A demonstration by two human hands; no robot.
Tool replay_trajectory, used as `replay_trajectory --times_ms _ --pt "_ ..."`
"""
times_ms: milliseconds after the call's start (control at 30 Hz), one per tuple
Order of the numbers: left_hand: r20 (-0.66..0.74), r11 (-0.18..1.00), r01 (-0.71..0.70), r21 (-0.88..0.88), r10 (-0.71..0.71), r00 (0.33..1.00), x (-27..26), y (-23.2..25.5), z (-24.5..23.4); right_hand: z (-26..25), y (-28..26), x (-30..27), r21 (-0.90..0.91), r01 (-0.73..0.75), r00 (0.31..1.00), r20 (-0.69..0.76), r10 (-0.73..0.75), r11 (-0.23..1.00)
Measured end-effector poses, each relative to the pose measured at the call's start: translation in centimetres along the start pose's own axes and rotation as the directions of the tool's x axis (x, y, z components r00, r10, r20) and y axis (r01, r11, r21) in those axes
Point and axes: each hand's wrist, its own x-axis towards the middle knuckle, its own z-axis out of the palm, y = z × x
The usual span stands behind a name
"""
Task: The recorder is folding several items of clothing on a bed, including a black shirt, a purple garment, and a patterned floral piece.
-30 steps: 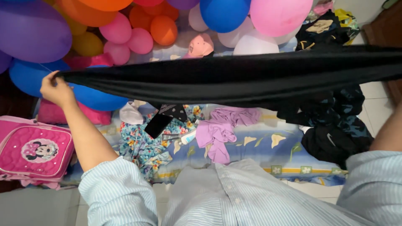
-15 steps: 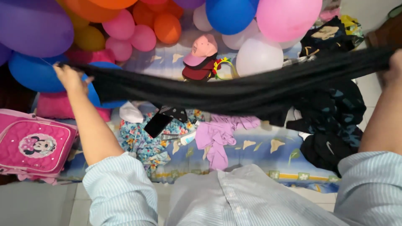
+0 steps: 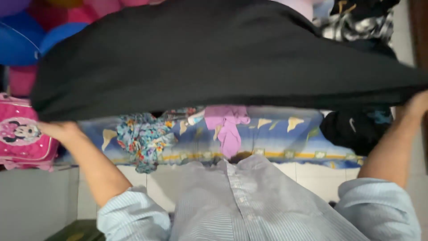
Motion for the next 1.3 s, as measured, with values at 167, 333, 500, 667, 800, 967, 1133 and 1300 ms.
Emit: replay_trajectory --times_ms 167,333,500,667,800,967,1133,1300 --pt "-0.526 0.902 0.057 -0.429 -0.301 0.796 -15.1 -6.5 -2.4 8.7 25.8 -10.5 -0.005 -0.041 0.998 0.038 0.041 0.999" --pt "-0.658 0.862 0.161 -0.480 -0.476 0.584 -21.5 -8.1 3.2 10.1 26.7 -22.5 0.048 -0.595 0.784 0.252 0.567 0.802" --pt "-0.851 0.841 0.382 -0.384 -0.483 0.207 -25.7 -10.3 0.6 12.6 27.9 -29.4 0.056 -0.848 0.519 0.284 0.806 0.526" --pt "-0.836 0.792 0.506 0.342 0.011 0.548 -26.1 -14.2 2.1 21.5 9.0 -37.8 -0.097 -0.124 0.810 0.565 0.157 0.988" --pt "-0.499 0.500 0.475 0.724 -0.095 0.861 -24.7 -12.9 20.3 25.9 -8.8 -45.8 0.294 0.047 0.487 0.827 -0.279 0.955" --pt "0.415 0.680 0.034 0.732 -0.486 0.769 -24.1 -14.6 36.0 34.9 -10.5 -49.7 0.611 -0.047 0.592 0.654 -0.471 0.790" --pt "0.464 0.756 0.050 0.652 -0.450 0.763 -23.7 -14.4 41.1 31.2 -8.4 -36.7 0.466 -0.799 0.574 0.779 0.251 0.380" --pt "0.255 0.674 0.169 0.720 -0.482 0.838 -28.7 -19.5 37.8 23.5 -1.5 -27.4 0.609 -0.787 0.597 0.792 0.129 -0.098"
